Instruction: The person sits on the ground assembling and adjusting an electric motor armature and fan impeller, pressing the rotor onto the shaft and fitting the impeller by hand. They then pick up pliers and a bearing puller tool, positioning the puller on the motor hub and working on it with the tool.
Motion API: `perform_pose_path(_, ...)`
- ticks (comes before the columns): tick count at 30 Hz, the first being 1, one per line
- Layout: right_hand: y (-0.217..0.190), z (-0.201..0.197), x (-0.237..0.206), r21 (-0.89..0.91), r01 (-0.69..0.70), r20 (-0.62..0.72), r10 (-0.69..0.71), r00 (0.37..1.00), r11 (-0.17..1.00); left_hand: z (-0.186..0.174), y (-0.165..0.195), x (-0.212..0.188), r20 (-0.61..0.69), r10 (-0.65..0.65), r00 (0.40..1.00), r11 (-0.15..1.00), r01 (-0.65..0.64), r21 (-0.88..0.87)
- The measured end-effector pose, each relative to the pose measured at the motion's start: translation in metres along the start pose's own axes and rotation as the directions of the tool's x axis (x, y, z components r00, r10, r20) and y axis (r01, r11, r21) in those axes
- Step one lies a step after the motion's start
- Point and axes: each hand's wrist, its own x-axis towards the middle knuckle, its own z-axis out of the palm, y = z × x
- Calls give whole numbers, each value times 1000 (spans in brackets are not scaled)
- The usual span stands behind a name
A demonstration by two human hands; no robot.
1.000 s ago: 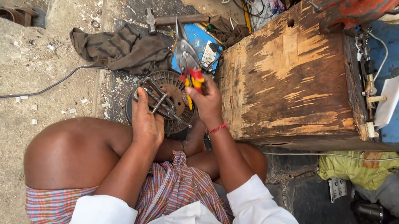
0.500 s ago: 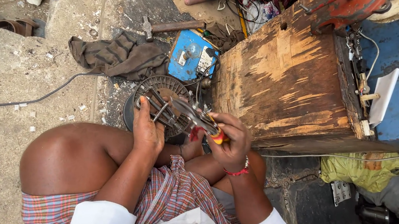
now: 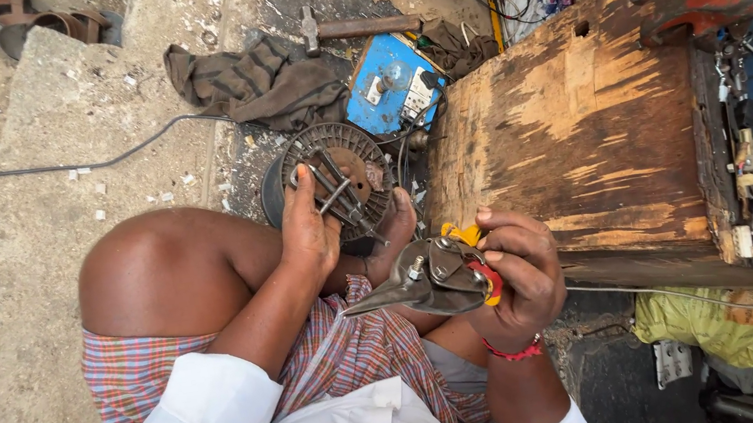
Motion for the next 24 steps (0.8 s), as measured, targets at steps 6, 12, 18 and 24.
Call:
perform_pose_path(6,9,4,-7,65,-59,120,51,992,996,1,2,-1,26,19,999,1000,-19,-3)
perform_pose_path(12,46,25,-55,233,-376,174,342,923,897,3,5,0,37,33,999,999,-34,38)
perform_pose_path(18,71,43,-88,833,-550,486,550,679,-56,9,8,-5,97,24,995,993,-35,111)
perform_pose_path(24,79,61,-105,786,-459,618,485,619,-415,4,6,-7,108,41,993,995,-50,88)
